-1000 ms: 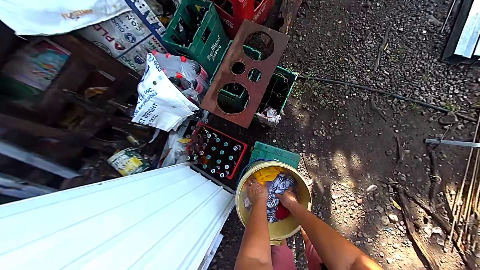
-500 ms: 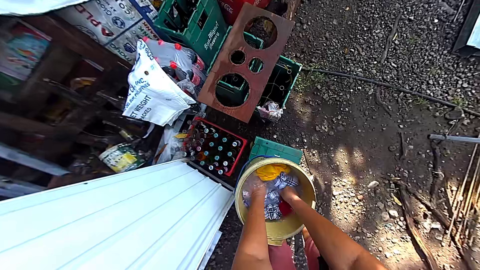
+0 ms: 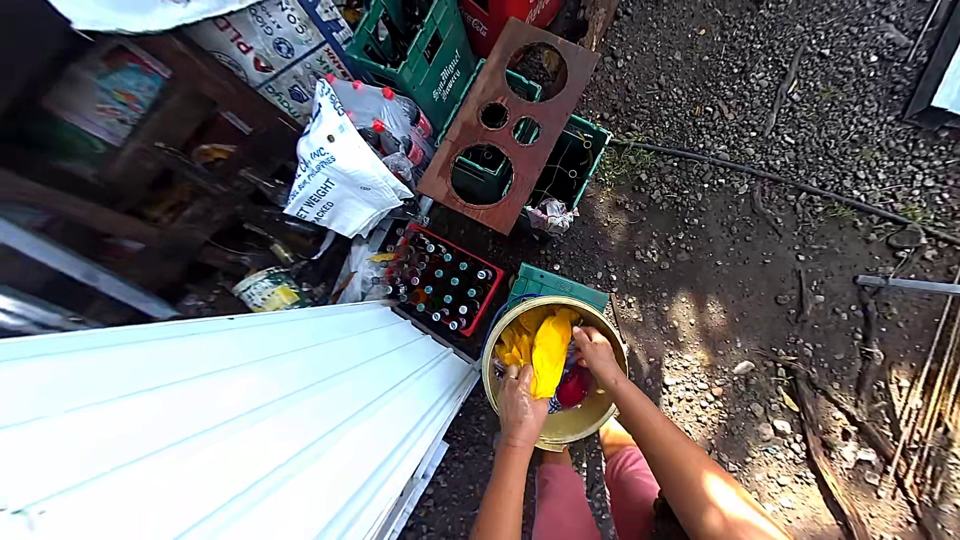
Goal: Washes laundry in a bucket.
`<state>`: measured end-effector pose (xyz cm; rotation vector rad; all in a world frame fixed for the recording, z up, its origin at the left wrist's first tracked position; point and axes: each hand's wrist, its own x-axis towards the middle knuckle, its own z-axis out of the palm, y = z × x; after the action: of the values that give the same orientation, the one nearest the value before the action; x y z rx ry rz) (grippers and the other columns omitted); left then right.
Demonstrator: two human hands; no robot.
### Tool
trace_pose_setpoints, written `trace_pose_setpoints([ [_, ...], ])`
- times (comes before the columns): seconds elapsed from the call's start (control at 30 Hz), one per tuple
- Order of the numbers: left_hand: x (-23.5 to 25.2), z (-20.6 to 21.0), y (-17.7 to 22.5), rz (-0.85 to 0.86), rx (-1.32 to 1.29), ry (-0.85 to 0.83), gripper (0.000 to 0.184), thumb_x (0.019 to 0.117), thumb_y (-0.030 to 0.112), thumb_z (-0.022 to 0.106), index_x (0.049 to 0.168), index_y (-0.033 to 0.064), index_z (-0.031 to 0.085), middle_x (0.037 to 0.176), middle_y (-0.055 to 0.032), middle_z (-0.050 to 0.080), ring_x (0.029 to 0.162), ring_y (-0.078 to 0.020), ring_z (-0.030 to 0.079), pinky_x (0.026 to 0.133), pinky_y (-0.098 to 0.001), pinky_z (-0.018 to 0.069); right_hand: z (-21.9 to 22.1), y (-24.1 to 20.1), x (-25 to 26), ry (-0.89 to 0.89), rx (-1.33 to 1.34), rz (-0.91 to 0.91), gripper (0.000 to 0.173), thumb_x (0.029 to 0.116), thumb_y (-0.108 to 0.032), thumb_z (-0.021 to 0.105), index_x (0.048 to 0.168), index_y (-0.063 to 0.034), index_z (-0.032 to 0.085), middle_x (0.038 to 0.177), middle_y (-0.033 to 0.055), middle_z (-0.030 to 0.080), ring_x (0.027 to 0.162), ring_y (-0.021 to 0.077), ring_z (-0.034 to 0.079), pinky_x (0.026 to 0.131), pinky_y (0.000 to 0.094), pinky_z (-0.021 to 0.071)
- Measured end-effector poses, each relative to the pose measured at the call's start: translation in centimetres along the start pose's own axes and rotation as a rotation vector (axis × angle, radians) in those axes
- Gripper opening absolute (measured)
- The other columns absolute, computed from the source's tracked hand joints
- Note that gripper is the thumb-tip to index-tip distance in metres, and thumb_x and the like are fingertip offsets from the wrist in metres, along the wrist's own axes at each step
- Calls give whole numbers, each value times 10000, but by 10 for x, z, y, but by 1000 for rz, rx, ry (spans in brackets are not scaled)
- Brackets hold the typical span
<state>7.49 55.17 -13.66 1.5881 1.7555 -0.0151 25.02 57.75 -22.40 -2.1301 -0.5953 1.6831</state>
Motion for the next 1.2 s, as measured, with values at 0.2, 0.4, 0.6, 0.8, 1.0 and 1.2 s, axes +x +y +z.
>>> trace_pose_setpoints([
  [0.2, -29, -2, 12, 73, -39, 97, 403, 764, 24, 788, 1156, -33, 713, 1227, -263, 641, 1135, -407, 649, 955, -510, 563, 27, -38, -26, -70, 385, 62, 316, 960, -89, 656, 1250, -1, 566, 1044, 186, 664, 893, 252, 683, 773, 421, 585],
  [0.4, 14, 5, -1, -360, 134, -249, 1216, 744, 67, 856, 1667, 138, 68, 1722, -202, 14, 1441, -393, 453, 1026, -488, 541, -19, -37, -37, -324, -315, -288, 332, 1016, -360, 614, 959, -44, 699, 945, 125, 662, 899, 230, 623, 846, 436, 491],
  [0.6, 60, 58, -8, -363, 215, -316, 1318, 682, 432, 936, 1667, 333, 67, 1708, -216, -140, 1556, -520, 37, 1107, -699, 373, 1, -14, 8, -323, -817, -131, 891, 906, -342, 767, 1641, -318, 263, 1717, 218, 40, 1464, 519, 329, 1096, 639, 421],
  [0.8, 79, 82, -37, -366, 211, -395, 1307, 746, 416, 904, 1671, 252, -4, 1676, -310, -132, 1510, -588, 148, 1148, -593, 399, 38, -9, 27, -332, -985, 47, 1043, 896, -338, 765, 1659, -382, 54, 1695, 282, 15, 1420, 569, 358, 1012, 678, 463],
  [1.0, 96, 82, -47, -322, 201, -394, 1279, 712, 375, 917, 1648, 41, 112, 1703, -233, 133, 1569, -398, 178, 1256, -566, 224, 58, -6, 42, -278, -993, 73, 1075, 877, -276, 768, 1668, -323, 41, 1679, 300, 105, 1352, 552, 458, 981, 667, 486],
  [1.2, 108, 85, -55, -321, 308, -465, 891, 873, 351, 767, 1578, 3, 348, 1607, -212, 396, 1486, -379, 385, 1194, -591, 339, 67, 0, 36, -233, -1031, 48, 835, 965, -237, 629, 1662, -295, 173, 1643, 225, 317, 1411, 477, 447, 1026, 678, 455],
])
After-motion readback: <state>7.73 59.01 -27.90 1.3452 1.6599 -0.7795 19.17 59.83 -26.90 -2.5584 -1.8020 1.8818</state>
